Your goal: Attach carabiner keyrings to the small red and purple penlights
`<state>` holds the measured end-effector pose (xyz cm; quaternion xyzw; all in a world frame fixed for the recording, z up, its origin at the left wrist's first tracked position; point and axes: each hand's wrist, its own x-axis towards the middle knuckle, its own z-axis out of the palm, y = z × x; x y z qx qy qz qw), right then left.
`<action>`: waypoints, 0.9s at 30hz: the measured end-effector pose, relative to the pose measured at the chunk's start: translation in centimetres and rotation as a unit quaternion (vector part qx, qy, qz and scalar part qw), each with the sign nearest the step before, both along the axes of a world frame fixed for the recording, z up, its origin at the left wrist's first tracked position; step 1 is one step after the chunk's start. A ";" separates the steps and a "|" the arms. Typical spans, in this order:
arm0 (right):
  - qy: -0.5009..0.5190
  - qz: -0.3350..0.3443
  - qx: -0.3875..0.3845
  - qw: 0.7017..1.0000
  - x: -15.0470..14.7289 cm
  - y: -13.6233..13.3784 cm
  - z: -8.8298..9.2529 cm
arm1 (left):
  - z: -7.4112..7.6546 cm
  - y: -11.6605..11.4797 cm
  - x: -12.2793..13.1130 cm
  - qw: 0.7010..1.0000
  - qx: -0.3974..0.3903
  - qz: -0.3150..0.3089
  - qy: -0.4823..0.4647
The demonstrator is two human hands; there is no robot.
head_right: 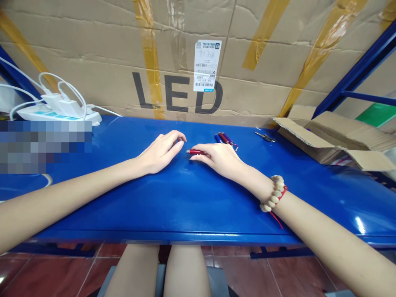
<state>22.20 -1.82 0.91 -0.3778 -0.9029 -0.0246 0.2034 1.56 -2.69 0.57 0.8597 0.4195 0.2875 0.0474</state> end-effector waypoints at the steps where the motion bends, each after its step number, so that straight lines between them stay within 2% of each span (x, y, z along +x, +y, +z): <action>1: 0.001 -0.001 -0.005 1.000 -0.1 -0.1 0.1 | 0.0 0.0 0.0 1.000 -0.001 0.000 -0.001; 6: 0.005 -0.005 -0.029 1.000 -0.2 -0.3 0.2 | -0.1 0.1 -0.1 1.000 -0.001 -0.001 0.000; 27: 0.005 0.024 -0.018 1.000 -0.1 -0.3 0.2 | 0.2 -0.1 0.0 1.000 -0.010 0.009 0.001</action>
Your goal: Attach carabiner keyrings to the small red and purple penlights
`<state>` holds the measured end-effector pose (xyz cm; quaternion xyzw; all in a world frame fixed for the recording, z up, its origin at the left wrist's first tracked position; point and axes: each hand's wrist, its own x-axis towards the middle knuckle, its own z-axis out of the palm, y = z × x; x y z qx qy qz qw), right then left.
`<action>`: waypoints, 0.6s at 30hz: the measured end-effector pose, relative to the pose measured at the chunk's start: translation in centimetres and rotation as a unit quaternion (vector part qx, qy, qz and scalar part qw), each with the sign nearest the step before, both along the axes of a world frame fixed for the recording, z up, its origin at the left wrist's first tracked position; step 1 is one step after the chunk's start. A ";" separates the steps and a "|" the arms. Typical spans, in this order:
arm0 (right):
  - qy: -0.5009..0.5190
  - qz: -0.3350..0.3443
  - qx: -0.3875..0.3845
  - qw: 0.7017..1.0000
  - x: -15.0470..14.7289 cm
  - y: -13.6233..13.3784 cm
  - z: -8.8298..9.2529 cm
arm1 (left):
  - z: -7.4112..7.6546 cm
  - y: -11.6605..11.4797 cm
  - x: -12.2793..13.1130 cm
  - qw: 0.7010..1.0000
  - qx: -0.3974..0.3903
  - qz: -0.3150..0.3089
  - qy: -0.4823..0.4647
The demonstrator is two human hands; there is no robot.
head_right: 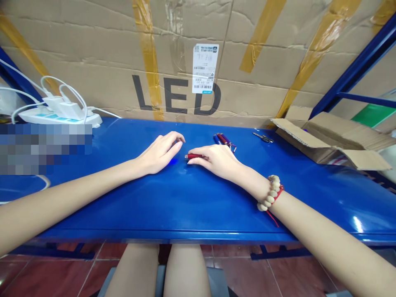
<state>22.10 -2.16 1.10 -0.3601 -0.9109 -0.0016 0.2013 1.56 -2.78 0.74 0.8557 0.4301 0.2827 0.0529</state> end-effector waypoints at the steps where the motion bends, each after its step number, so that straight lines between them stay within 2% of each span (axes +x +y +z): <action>1: -0.002 -0.001 0.000 1.000 0.0 0.0 0.0 | 0.0 0.0 0.0 1.000 0.000 0.000 -0.001; 18: -0.001 0.000 0.010 1.000 -0.1 -0.1 0.0 | 0.0 0.0 0.0 1.000 0.005 -0.002 0.001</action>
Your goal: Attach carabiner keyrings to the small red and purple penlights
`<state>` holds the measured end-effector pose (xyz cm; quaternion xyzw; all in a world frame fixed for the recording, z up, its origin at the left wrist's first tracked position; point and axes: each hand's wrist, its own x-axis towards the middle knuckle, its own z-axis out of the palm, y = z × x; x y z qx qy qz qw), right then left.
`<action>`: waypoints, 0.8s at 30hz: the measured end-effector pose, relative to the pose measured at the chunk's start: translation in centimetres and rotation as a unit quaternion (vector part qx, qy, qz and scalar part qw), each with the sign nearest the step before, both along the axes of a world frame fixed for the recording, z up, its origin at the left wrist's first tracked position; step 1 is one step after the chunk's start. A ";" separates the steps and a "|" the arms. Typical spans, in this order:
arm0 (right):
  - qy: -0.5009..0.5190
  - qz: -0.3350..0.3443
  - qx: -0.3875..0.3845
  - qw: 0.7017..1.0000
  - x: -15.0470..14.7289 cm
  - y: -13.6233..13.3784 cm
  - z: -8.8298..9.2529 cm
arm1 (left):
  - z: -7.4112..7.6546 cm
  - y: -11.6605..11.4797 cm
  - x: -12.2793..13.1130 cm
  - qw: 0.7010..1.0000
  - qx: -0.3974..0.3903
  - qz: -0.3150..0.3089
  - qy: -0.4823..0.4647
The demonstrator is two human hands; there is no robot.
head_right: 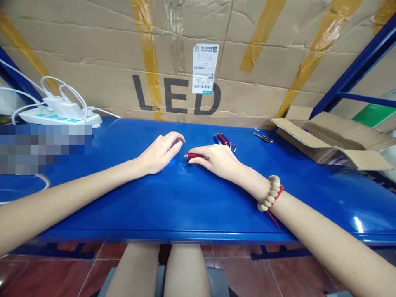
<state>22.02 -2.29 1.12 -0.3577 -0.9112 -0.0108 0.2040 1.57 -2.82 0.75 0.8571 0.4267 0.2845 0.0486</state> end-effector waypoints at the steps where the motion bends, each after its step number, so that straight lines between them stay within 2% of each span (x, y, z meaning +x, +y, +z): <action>1: 0.000 -0.002 0.002 1.000 0.0 0.0 0.0 | 0.0 0.0 0.0 1.000 0.001 0.000 0.000; 24: -0.011 -0.011 0.000 1.000 0.0 0.0 0.0 | -0.1 0.0 0.0 1.000 -0.001 -0.002 -0.002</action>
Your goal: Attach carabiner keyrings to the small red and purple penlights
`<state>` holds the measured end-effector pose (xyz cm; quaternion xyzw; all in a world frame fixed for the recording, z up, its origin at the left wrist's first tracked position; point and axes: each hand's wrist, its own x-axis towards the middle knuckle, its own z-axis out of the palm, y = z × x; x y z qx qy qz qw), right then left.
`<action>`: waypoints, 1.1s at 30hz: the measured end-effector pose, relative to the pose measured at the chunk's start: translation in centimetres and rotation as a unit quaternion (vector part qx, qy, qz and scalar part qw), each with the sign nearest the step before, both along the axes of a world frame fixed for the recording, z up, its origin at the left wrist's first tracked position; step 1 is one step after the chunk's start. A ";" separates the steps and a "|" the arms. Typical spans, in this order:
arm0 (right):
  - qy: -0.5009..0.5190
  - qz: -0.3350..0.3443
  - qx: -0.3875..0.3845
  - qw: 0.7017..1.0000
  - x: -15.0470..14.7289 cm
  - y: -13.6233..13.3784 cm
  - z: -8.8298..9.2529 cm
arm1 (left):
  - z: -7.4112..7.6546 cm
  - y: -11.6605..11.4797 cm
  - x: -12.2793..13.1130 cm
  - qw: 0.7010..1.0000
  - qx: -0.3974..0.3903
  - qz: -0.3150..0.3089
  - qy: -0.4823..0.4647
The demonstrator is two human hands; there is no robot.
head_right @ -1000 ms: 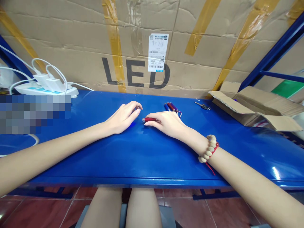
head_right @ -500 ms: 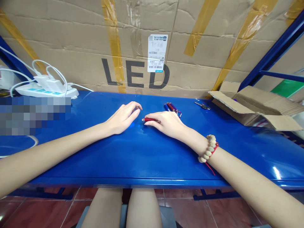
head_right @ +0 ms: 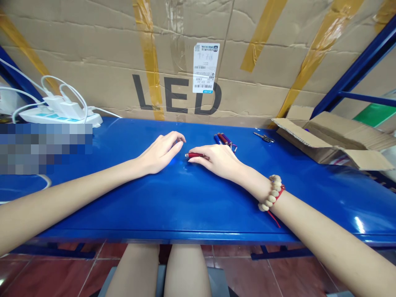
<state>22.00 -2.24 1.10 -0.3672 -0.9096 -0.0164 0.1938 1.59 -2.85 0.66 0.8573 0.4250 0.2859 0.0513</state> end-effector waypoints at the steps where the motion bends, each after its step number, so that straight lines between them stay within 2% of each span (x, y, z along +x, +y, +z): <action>1: 0.000 0.000 0.001 1.000 0.0 0.0 0.0 | 0.0 0.0 0.0 1.000 0.000 0.000 0.001; 27: 0.005 -0.014 -0.025 1.000 0.2 0.2 0.0 | -0.2 0.2 0.0 1.000 0.010 -0.009 0.007; 33: 0.011 -0.003 -0.012 1.000 0.2 0.4 -0.1 | -0.2 0.3 0.0 1.000 0.011 -0.013 0.009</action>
